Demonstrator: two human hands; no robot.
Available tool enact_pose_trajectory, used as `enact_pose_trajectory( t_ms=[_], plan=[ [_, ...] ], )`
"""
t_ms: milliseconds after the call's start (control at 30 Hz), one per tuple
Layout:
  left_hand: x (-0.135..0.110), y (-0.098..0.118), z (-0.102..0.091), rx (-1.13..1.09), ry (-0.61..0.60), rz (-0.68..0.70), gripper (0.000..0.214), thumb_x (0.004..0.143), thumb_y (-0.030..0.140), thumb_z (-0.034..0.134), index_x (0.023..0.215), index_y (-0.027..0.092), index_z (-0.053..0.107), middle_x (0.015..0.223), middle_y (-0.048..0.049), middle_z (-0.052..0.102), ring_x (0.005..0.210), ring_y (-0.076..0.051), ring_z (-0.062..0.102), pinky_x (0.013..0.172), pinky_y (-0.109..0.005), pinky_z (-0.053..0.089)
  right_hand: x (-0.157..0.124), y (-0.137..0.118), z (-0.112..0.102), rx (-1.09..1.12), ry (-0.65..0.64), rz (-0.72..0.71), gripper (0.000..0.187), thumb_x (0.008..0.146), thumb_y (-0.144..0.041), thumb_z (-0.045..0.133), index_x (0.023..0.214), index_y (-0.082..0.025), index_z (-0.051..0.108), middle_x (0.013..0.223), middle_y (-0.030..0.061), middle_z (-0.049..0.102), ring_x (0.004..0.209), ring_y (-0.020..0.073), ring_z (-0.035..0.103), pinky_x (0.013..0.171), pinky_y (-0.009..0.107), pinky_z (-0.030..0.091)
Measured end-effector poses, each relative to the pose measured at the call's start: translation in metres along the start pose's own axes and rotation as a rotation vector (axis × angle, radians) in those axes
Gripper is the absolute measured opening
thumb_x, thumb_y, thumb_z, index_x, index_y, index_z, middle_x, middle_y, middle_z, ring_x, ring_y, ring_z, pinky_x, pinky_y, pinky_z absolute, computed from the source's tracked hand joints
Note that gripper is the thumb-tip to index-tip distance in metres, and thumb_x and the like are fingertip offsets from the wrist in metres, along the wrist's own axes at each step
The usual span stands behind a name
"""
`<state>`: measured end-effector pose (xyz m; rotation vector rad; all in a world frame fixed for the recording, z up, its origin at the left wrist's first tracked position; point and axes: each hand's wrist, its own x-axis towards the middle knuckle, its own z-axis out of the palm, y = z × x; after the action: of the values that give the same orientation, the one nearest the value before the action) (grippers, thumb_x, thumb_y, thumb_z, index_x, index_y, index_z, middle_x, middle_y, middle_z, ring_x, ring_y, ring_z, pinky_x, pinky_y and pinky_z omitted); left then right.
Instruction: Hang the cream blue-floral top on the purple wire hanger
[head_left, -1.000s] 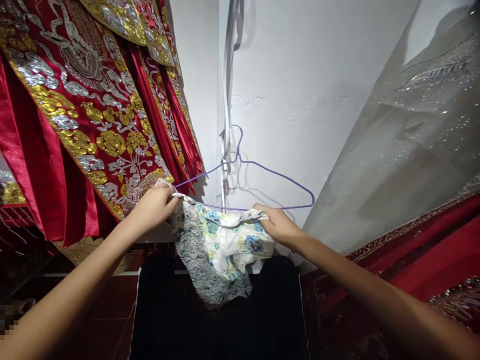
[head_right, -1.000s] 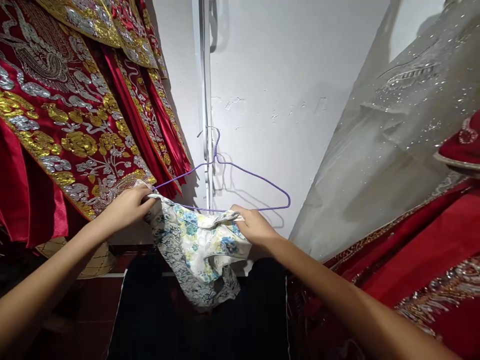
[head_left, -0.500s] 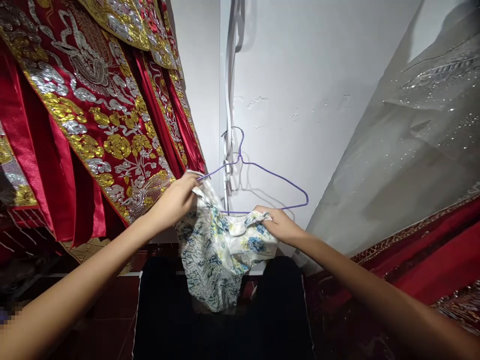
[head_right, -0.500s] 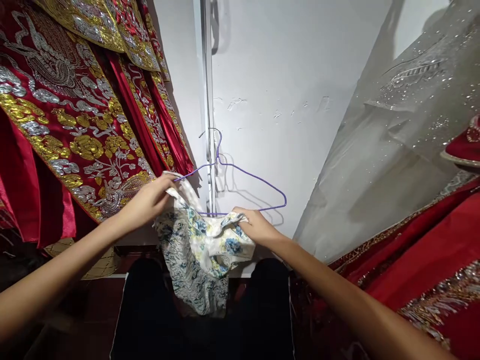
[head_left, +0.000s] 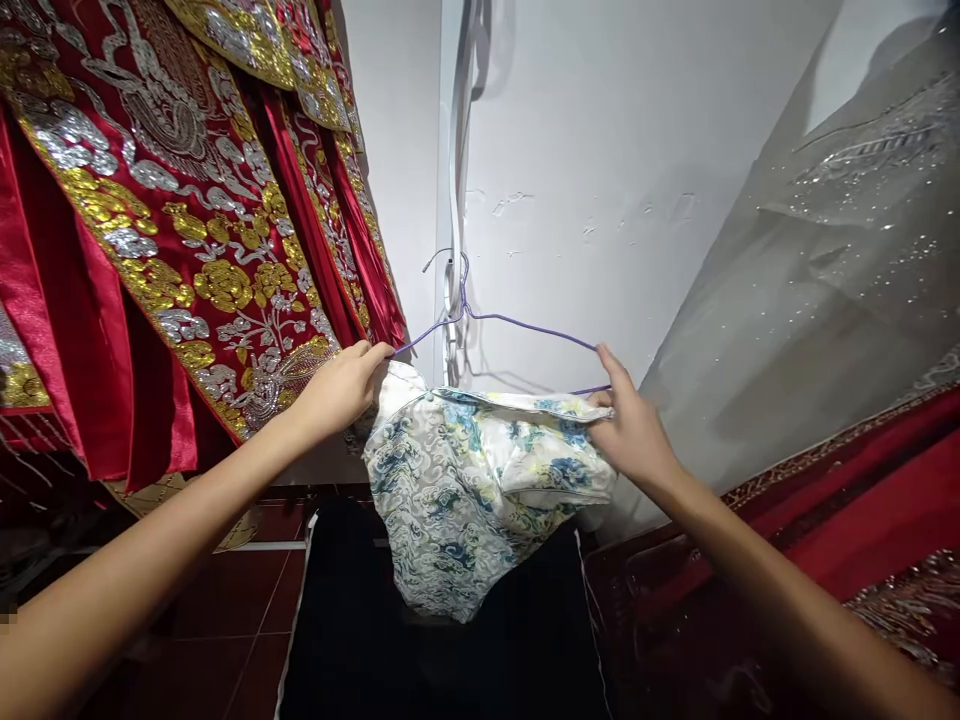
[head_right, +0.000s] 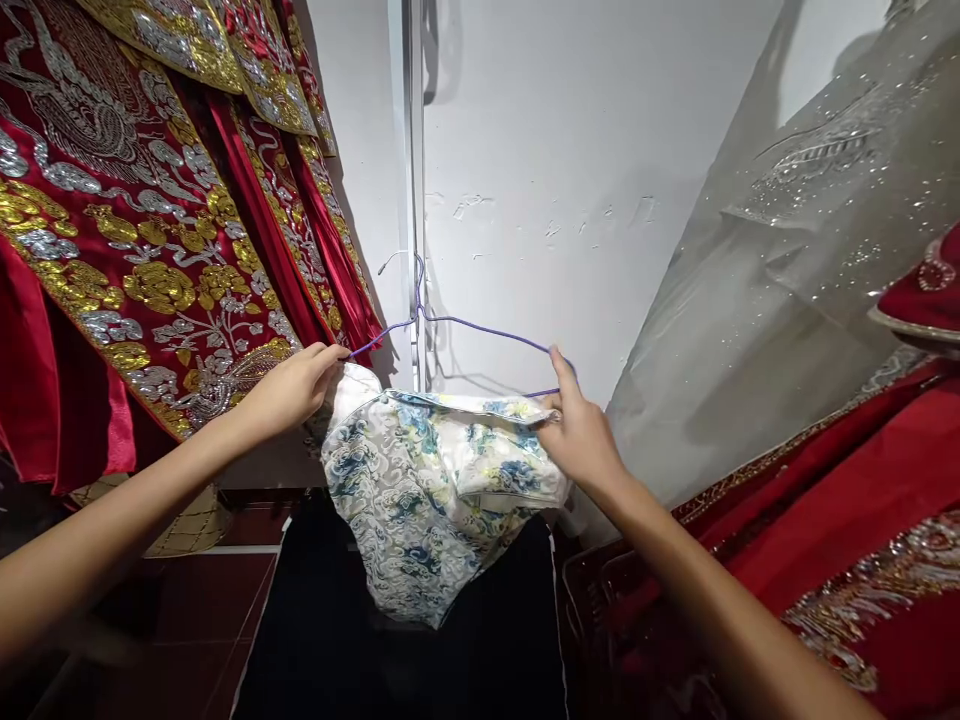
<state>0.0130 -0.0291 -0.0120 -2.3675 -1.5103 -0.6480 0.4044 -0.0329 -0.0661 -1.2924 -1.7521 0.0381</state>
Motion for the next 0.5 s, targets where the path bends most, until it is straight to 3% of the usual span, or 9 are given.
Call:
enact_pose_trajectory(
  t_ms=[100, 167, 267, 333, 433, 500],
  plan=[
    [0.002, 0.001, 0.006, -0.039, -0.014, -0.050, 0.034, 0.100, 0.029, 0.032, 0.126, 0.021, 0.052, 0.095, -0.0099, 0.057, 0.086, -0.026, 0.059, 0.075, -0.036, 0.046, 0.010, -0.006, -0.012, -0.060, -0.033, 0.056, 0.045, 0.075, -0.021, 0.058, 0.120, -0.018, 0.066, 0.075, 0.0041, 0.069, 0.068, 0.0221, 0.062, 0.062, 0.031, 0.044],
    [0.005, 0.000, 0.012, -0.062, -0.028, -0.074, 0.034, 0.100, 0.031, 0.032, 0.126, 0.022, 0.052, 0.095, -0.0098, 0.057, 0.085, -0.026, 0.059, 0.074, -0.036, 0.046, 0.017, -0.011, -0.016, -0.033, -0.024, 0.098, 0.029, 0.074, -0.020, 0.058, 0.100, -0.018, 0.071, 0.072, 0.0038, 0.068, 0.063, 0.0197, 0.059, 0.056, 0.029, 0.041],
    [0.008, 0.000, 0.016, -0.142, -0.051, -0.041, 0.032, 0.100, 0.029, 0.032, 0.124, 0.021, 0.052, 0.099, -0.0098, 0.061, 0.088, -0.025, 0.060, 0.077, -0.035, 0.046, 0.028, -0.013, -0.019, 0.062, 0.118, 0.131, 0.041, 0.075, -0.021, 0.061, 0.116, -0.018, 0.066, 0.062, -0.0008, 0.063, 0.049, 0.0147, 0.048, 0.049, 0.026, 0.034],
    [0.007, -0.002, 0.016, -0.202, -0.041, 0.015, 0.031, 0.099, 0.027, 0.033, 0.122, 0.020, 0.053, 0.103, -0.0104, 0.063, 0.093, -0.025, 0.061, 0.081, -0.034, 0.046, 0.034, -0.009, -0.022, 0.111, 0.134, 0.148, 0.042, 0.075, -0.025, 0.066, 0.116, -0.017, 0.067, 0.058, -0.0015, 0.061, 0.046, 0.0137, 0.046, 0.046, 0.025, 0.032],
    [0.004, -0.011, 0.010, -0.193, 0.030, 0.013, 0.031, 0.099, 0.031, 0.035, 0.119, 0.019, 0.055, 0.108, -0.0121, 0.065, 0.097, -0.027, 0.061, 0.084, -0.036, 0.045, 0.039, 0.001, -0.027, 0.346, -0.044, 0.233, 0.025, 0.069, -0.032, 0.077, 0.089, -0.017, 0.074, 0.063, 0.0039, 0.067, 0.053, 0.0179, 0.058, 0.048, 0.028, 0.041],
    [0.002, -0.017, 0.006, -0.186, 0.081, -0.065, 0.033, 0.099, 0.038, 0.036, 0.119, 0.018, 0.055, 0.111, -0.0127, 0.065, 0.101, -0.029, 0.061, 0.085, -0.038, 0.045, 0.036, 0.005, -0.025, 0.591, -0.195, 0.298, 0.025, 0.066, -0.035, 0.082, 0.082, -0.018, 0.074, 0.069, 0.0054, 0.070, 0.061, 0.0216, 0.065, 0.054, 0.030, 0.049]
  ],
)
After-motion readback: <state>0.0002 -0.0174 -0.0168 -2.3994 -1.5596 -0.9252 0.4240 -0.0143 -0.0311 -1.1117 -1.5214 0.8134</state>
